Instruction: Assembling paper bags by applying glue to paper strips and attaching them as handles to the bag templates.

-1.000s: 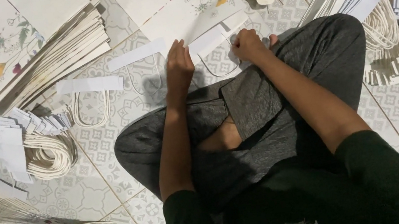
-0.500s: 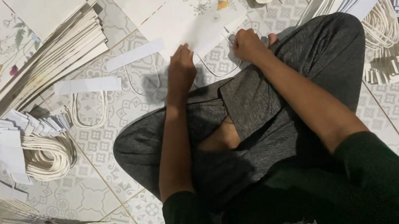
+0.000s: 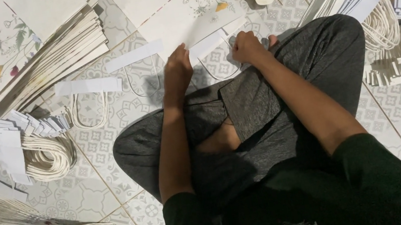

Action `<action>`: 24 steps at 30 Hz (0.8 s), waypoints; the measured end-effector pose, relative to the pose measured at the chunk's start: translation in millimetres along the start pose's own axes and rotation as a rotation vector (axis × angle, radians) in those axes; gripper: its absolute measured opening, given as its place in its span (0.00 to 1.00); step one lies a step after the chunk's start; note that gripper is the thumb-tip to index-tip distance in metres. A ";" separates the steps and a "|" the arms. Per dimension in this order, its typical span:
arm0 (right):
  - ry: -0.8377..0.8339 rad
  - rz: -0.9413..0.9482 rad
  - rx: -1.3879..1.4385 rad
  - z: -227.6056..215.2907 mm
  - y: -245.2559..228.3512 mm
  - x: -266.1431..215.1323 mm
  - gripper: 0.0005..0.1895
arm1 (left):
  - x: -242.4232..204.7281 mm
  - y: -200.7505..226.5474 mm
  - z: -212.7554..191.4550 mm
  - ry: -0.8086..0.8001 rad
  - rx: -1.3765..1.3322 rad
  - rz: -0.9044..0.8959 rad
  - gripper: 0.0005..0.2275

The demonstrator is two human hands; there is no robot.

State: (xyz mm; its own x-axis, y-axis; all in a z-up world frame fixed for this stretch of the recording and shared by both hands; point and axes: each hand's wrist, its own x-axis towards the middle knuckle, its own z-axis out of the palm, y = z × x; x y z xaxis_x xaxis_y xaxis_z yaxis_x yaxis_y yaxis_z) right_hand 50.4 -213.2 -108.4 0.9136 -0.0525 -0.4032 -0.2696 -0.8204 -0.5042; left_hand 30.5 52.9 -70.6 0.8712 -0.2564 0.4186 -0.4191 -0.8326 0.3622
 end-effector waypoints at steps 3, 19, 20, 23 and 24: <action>-0.020 0.001 0.025 1.6 0.4 -0.7 0.07 | -1.2 -0.1 -0.9 0.010 -0.026 0.008 0.11; -0.055 0.037 0.050 -6.6 -3.0 2.3 0.07 | 3.8 2.0 -15.1 0.041 -0.200 0.033 0.12; -0.063 0.048 0.050 -6.8 -3.6 1.1 0.07 | 3.3 1.1 -13.5 0.038 -0.196 0.033 0.12; -0.077 0.062 0.041 -4.3 -2.5 4.6 0.08 | 5.1 5.0 -18.7 0.048 -0.196 0.043 0.12; -0.079 0.063 0.041 -3.1 -2.2 2.6 0.08 | 2.7 2.5 -15.1 0.047 -0.196 0.042 0.12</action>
State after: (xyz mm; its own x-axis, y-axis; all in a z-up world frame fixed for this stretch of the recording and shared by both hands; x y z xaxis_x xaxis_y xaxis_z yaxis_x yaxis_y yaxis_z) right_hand 54.4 -213.3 -106.0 0.8684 -0.0568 -0.4927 -0.3393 -0.7926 -0.5066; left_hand 27.9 57.5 -56.0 0.8409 -0.2622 0.4734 -0.5007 -0.7088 0.4968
